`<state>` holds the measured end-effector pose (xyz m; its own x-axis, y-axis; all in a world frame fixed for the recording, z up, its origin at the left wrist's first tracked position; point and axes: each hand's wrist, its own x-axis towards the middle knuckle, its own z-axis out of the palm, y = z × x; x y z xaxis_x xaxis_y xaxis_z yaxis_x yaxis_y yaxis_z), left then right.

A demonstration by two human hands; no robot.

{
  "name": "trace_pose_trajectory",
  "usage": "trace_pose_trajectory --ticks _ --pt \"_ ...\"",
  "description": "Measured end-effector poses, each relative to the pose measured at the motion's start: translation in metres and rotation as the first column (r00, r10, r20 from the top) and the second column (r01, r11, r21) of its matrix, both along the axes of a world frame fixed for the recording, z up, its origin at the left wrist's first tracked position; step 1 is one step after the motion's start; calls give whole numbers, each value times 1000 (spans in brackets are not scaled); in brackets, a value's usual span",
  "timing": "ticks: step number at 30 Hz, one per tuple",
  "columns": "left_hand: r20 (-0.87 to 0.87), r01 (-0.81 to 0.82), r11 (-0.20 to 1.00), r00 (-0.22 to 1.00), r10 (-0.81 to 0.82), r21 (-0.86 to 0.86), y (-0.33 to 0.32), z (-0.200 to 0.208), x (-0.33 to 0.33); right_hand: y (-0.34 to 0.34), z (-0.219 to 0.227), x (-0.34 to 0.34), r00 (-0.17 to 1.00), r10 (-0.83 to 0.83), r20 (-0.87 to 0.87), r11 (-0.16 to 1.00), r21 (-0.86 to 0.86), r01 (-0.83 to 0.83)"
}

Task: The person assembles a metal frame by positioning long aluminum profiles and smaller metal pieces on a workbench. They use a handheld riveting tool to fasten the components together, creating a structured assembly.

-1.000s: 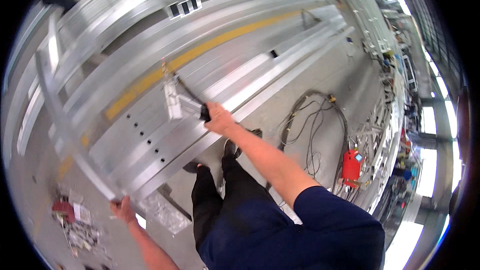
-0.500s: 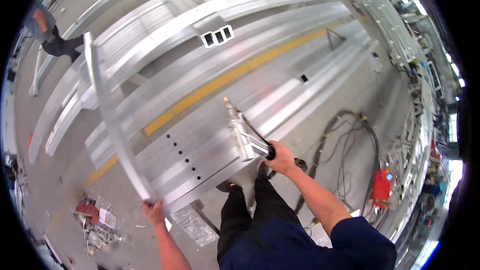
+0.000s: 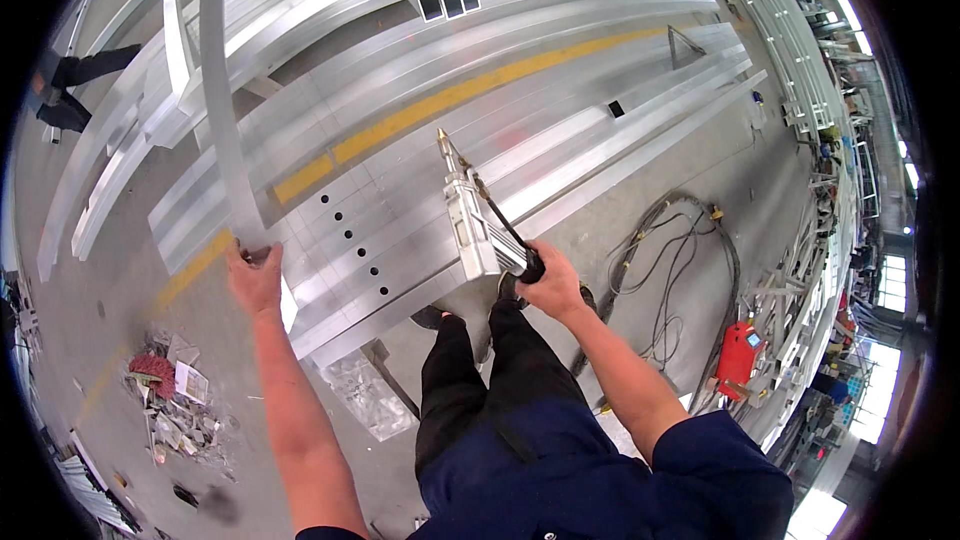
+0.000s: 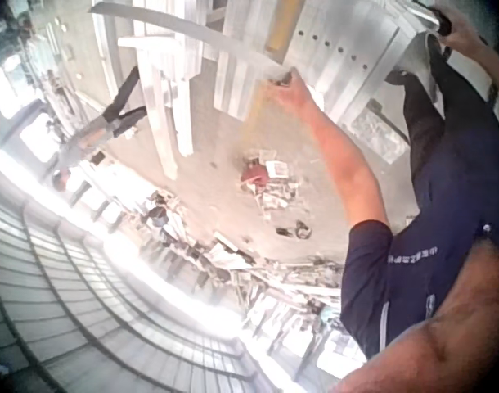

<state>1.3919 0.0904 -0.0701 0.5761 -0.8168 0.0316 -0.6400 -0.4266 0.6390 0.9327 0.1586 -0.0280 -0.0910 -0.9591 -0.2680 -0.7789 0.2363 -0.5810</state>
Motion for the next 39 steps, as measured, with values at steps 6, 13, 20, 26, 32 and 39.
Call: trace_pose_trajectory --ticks 6,13,20,26,32,39 --pt "544 4 987 835 84 -158 49 -12 -1 36 15 -11 995 -83 -47 993 85 87" --pt "-259 -204 930 922 288 307 223 -124 50 60 24 -35 991 -56 -124 968 238 84" --pt "-450 -112 950 861 239 290 214 -95 40 55 35 -68 964 -259 58 933 273 234" --pt "-76 202 978 977 -198 51 263 -44 55 17 34 -110 596 -546 589 837 353 418" --pt "-485 -413 898 760 433 153 236 136 -42 -25 27 -160 89 -437 895 770 321 551" --pt "-93 6 864 995 48 504 385 122 58 -28 32 -196 -183 -320 930 633 354 689"
